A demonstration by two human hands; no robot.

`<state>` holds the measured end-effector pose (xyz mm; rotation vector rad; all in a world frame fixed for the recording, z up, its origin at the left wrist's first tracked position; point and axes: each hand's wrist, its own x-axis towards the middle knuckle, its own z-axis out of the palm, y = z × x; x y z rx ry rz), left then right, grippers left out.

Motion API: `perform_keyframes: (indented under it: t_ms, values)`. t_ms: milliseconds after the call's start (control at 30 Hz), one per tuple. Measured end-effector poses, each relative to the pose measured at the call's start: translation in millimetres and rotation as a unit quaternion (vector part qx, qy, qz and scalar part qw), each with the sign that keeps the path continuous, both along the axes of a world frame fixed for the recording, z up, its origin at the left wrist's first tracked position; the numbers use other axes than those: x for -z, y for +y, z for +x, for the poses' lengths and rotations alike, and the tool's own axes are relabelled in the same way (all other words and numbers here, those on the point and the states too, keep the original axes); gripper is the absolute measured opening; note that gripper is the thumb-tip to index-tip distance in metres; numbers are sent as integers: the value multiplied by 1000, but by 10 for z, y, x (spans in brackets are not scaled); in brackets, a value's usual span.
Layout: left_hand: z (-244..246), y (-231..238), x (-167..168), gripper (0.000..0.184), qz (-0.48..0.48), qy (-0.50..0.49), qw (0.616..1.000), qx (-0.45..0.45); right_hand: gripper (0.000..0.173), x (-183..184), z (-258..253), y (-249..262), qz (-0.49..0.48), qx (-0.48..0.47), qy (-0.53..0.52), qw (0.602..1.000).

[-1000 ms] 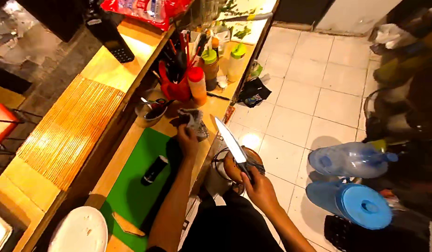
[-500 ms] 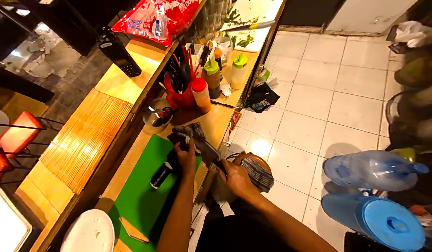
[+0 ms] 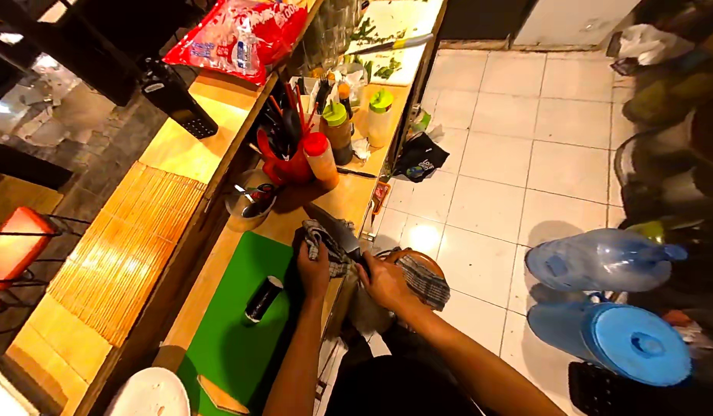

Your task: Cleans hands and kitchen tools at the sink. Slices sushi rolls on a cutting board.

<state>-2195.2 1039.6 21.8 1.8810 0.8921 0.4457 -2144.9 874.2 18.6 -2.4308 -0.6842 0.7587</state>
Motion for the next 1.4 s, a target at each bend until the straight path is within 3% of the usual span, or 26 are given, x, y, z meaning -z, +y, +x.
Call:
perform_keyframes:
  t_ms: [100,233,333,633,1033,1167,1267,1400]
  values:
    - [-151,-93,157,48,109,-30,989,96,51,28,-53,61,0,-1,12,1000]
    - [-175,5,321,48,252,-2,921,299,50,1,-65,136,-10,-16,23,1000]
    - [-110,86,316,50,285,44,882,374,50,34,-55,163,-4,-17,19,1000]
    - [-18,102,337,53,309,97,866,381,49,235,-109,-60,14,2,-49,999]
    - [-33,99,406,55,325,82,857,391,44,503,-498,-1110,64,47,-183,980]
    - [38,201,395,53,329,85,858,386,42,397,-737,-1516,61,75,-196,976]
    - [194,489,329,54,334,148,854,372,41,228,-1031,-1889,45,155,-148,976]
    - [377,788,199,52,318,189,850,375,41,104,-1367,-2082,-4,225,-180,958]
